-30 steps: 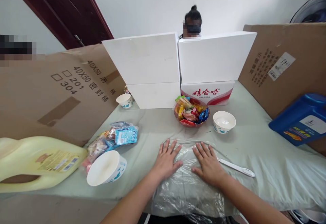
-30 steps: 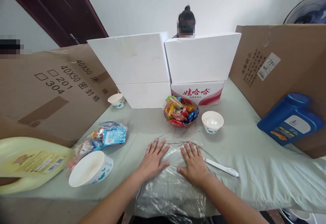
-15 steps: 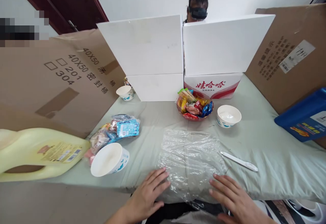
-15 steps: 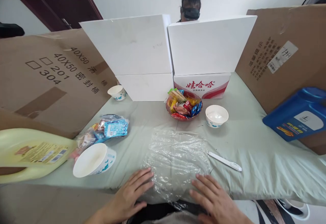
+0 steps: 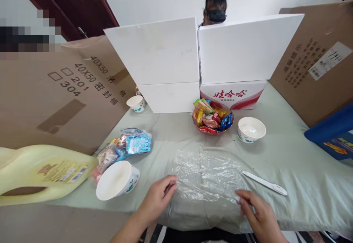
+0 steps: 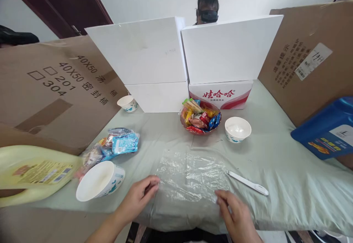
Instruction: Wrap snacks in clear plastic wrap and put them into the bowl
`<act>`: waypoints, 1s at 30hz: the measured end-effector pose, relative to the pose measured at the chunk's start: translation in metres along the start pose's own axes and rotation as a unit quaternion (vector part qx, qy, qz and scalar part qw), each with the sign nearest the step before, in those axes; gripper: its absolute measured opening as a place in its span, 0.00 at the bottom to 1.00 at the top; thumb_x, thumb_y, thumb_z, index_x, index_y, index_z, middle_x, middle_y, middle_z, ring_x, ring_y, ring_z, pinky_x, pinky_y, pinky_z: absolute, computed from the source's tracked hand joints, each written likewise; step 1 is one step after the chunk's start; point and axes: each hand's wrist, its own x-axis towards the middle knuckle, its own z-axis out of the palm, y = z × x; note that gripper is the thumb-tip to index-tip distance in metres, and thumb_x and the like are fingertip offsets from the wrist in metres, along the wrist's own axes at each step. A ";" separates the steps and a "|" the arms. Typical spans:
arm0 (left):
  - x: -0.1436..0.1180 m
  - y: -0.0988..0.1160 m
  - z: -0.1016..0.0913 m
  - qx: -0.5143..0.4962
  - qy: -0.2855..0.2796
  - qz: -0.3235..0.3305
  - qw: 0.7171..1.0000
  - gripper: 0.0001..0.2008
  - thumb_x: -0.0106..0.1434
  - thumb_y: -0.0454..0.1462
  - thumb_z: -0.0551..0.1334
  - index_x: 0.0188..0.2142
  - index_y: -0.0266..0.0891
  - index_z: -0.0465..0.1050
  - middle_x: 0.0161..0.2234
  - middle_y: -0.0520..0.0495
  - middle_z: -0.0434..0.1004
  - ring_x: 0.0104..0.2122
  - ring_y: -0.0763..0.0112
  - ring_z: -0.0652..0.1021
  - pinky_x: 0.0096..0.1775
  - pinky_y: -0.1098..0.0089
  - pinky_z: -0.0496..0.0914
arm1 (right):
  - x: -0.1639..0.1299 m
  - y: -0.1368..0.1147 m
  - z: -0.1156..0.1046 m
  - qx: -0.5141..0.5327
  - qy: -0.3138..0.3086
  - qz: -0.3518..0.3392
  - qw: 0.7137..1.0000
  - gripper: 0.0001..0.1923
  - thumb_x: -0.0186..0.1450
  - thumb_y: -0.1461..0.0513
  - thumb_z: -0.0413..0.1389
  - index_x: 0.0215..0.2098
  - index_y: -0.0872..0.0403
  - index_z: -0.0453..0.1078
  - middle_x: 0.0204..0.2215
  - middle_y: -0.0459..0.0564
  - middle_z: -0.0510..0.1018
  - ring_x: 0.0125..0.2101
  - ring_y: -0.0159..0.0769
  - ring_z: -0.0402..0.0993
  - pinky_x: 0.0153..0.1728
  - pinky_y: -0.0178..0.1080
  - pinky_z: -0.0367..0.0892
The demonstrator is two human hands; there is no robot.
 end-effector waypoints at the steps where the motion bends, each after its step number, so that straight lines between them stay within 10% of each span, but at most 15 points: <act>1: 0.011 -0.003 0.003 -0.003 0.025 -0.013 1.000 0.09 0.65 0.39 0.55 0.41 0.41 0.72 0.30 0.52 0.76 0.29 0.71 0.76 0.34 0.73 0.71 | 0.008 0.001 0.002 -0.009 0.016 0.032 0.999 0.12 0.69 0.56 0.48 0.46 0.49 0.68 0.30 0.46 0.79 0.24 0.33 0.76 0.27 0.34 0.72; 9: 0.082 -0.023 0.031 -0.020 0.156 -0.076 0.985 0.19 0.60 0.38 0.60 0.51 0.41 0.68 0.32 0.52 0.77 0.29 0.70 0.78 0.38 0.69 0.72 | 0.054 0.019 0.021 -0.214 0.076 0.057 0.972 0.20 0.70 0.55 0.41 0.53 0.56 0.65 0.34 0.52 0.80 0.30 0.41 0.79 0.28 0.40 0.70; 18: 0.087 -0.044 0.043 0.040 0.196 -0.035 0.979 0.16 0.63 0.38 0.58 0.51 0.41 0.67 0.35 0.50 0.77 0.30 0.70 0.79 0.39 0.67 0.74 | 0.056 0.022 0.027 -0.310 0.088 -0.006 0.946 0.17 0.71 0.60 0.42 0.54 0.56 0.63 0.36 0.52 0.80 0.27 0.38 0.77 0.24 0.38 0.65; 24: 0.077 -0.012 0.035 0.244 0.261 0.086 0.930 0.13 0.66 0.37 0.56 0.48 0.36 0.72 0.45 0.38 0.73 0.44 0.55 0.74 0.46 0.55 0.70 | 0.063 0.003 0.011 -0.331 0.129 -0.070 0.932 0.17 0.71 0.56 0.45 0.51 0.56 0.65 0.41 0.57 0.76 0.40 0.46 0.74 0.41 0.47 0.68; 30: 0.068 0.018 0.056 0.252 0.010 0.255 0.933 0.18 0.69 0.41 0.55 0.57 0.41 0.67 0.56 0.44 0.70 0.58 0.56 0.65 0.59 0.53 0.58 | 0.070 -0.012 0.035 -0.303 -0.015 -0.209 0.930 0.22 0.67 0.57 0.51 0.59 0.54 0.63 0.56 0.55 0.70 0.60 0.46 0.59 0.57 0.49 0.57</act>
